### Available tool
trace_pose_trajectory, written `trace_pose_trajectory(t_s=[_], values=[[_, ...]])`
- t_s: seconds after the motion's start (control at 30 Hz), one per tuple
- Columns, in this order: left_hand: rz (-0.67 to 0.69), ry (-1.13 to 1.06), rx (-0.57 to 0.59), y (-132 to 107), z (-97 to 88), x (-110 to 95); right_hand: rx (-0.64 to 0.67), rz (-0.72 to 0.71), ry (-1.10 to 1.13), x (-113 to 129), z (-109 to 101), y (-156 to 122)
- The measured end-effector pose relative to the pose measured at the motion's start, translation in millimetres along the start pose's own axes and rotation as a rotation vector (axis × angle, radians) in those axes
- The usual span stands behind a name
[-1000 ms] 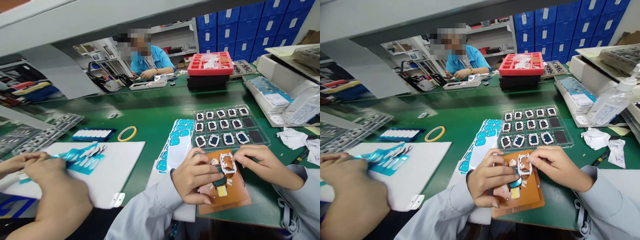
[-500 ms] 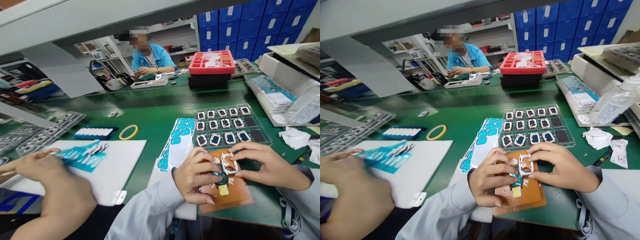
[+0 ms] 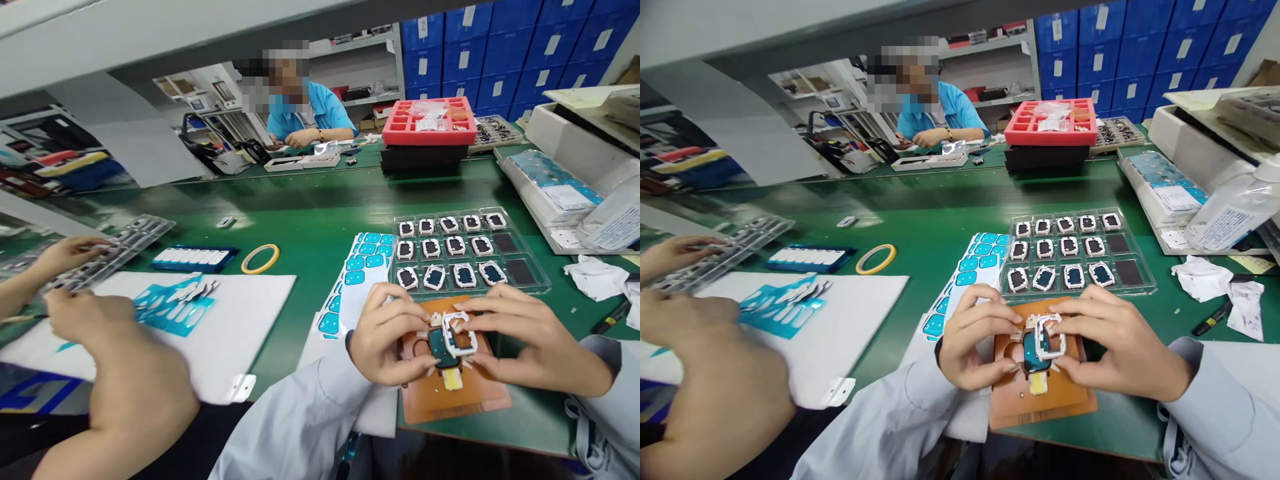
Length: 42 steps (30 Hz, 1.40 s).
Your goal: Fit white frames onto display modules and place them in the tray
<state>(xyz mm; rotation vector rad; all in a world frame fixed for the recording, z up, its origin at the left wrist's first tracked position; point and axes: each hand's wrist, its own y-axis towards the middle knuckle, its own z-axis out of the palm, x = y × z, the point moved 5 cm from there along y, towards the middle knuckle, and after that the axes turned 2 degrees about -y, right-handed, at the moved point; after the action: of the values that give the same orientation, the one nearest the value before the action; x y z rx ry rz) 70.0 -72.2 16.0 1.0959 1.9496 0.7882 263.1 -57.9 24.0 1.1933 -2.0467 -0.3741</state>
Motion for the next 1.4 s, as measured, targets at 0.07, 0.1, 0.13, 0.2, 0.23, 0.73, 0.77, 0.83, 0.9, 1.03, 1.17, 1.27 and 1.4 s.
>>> trace_pose_trajectory(t_s=[0.07, 0.1, 0.13, 0.2, 0.23, 0.73, 0.77, 0.83, 0.9, 1.03, 1.17, 1.27, 1.4], values=[[0.001, 0.097, -0.032, -0.6, -3.6, -0.4, -0.011, -0.018, 0.006, 5.4, 5.7, -0.7], [0.012, 0.133, -0.031, -0.2, -4.9, -1.4, -0.014, -0.024, 0.002, 7.4, 8.5, -1.3], [0.021, 0.159, -0.021, 0.5, -5.8, -2.6, -0.016, -0.029, -0.008, 9.0, 10.8, -1.8], [0.019, 0.171, 0.021, 2.9, -6.5, -5.1, -0.017, -0.03, -0.034, 10.4, 14.3, -2.6], [0.01, 0.166, 0.048, 4.3, -6.3, -6.4, -0.013, -0.031, -0.043, 10.6, 15.5, -2.8], [-0.14, 0.162, 0.248, 5.8, 1.1, -10.8, 0.073, -0.001, -0.068, 9.9, 19.3, -3.4], [-0.152, 0.144, 0.263, 5.2, 2.3, -9.1, 0.079, 0.01, -0.083, 9.3, 19.7, -3.5], [-0.171, 0.104, 0.267, 4.3, 3.9, -5.8, 0.088, 0.019, -0.101, 8.8, 20.3, -3.4], [-0.182, 0.05, 0.238, 3.6, 4.9, -3.5, 0.091, 0.019, -0.093, 8.5, 20.6, -3.2], [-0.21, -0.064, 0.15, 0.8, 7.2, -2.4, 0.088, 0.051, -0.046, 5.6, 22.8, -4.5], [-0.171, -0.136, 0.143, -1.5, 14.4, -4.9, 0.037, 0.205, 0.121, -3.5, 27.2, -9.6], [-0.171, -0.211, 0.16, -2.7, 20.4, -1.5, 0.008, 0.3, 0.402, -9.5, 31.7, -14.4], [-0.157, -0.26, 0.076, -3.3, 21.6, 4.7, 0.126, 0.353, 0.777, -11.4, 39.3, -17.9]])
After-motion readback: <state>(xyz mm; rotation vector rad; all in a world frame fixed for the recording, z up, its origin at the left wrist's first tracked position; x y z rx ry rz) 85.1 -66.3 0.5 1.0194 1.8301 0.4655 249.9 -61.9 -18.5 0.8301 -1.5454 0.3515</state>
